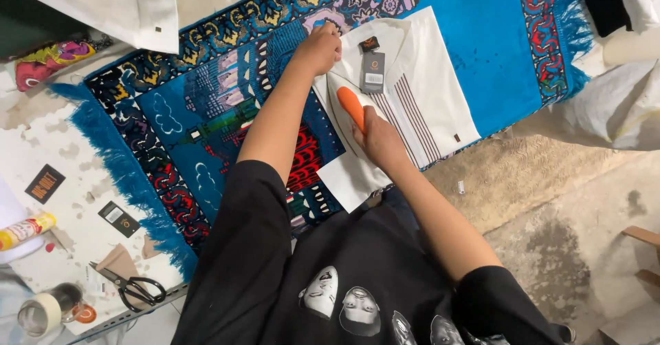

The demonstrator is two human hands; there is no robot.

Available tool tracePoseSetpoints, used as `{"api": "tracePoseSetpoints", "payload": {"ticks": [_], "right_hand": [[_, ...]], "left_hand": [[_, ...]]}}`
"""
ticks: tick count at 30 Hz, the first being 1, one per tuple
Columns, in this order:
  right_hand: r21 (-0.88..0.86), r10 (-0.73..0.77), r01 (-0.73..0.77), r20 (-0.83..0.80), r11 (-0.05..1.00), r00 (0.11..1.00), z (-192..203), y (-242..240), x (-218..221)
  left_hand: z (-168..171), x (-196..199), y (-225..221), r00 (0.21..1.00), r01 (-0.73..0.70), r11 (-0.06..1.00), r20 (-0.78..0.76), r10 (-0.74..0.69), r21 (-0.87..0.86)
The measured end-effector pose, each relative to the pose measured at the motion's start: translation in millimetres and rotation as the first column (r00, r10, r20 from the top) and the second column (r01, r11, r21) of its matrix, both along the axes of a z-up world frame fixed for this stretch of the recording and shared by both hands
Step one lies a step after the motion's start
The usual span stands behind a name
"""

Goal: Ironing and folding a white shirt on a patterned mat, using an iron to press the fabric and create neat folds.

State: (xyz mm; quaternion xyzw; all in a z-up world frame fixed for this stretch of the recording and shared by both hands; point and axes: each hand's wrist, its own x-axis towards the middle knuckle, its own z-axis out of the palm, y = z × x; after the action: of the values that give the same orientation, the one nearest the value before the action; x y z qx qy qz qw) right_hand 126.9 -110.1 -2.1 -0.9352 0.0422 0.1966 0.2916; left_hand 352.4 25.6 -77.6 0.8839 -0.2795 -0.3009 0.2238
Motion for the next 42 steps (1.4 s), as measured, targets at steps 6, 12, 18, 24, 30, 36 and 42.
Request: {"api": "tracePoseSetpoints", "payload": {"ticks": [6,12,18,24,30,36,42], "right_hand": [[-0.087,-0.087,0.06,-0.356,0.994,0.93,34,-6,-43],[-0.111,-0.081,0.061,-0.19,0.992,0.978,1,-12,-91],[-0.062,-0.07,0.073,0.047,0.995,0.996,-13,30,5],[-0.166,-0.064,0.058,-0.027,0.984,0.998,18,15,-16],[-0.264,-0.194,0.146,-0.166,0.953,0.967,22,-15,-91],[-0.183,-0.138,0.119,-0.093,0.976,0.986,23,7,-17],[-0.149,-0.067,0.071,0.037,0.986,0.997,19,38,34]], "left_hand": [[-5,-4,10,0.995,-0.103,0.979,-0.027,0.1,-0.178],[6,-9,18,0.964,-0.263,0.906,-0.056,0.26,-0.332],[-8,-21,25,0.914,-0.389,0.782,-0.098,0.394,-0.486],[5,-94,64,0.768,-0.405,0.763,0.266,0.583,-0.504],[16,-241,131,0.599,-0.435,0.846,0.603,0.527,-0.307],[0,-281,150,0.657,-0.514,0.845,0.567,0.497,-0.146],[5,-282,152,0.667,-0.53,0.832,0.526,0.528,-0.163]]}}
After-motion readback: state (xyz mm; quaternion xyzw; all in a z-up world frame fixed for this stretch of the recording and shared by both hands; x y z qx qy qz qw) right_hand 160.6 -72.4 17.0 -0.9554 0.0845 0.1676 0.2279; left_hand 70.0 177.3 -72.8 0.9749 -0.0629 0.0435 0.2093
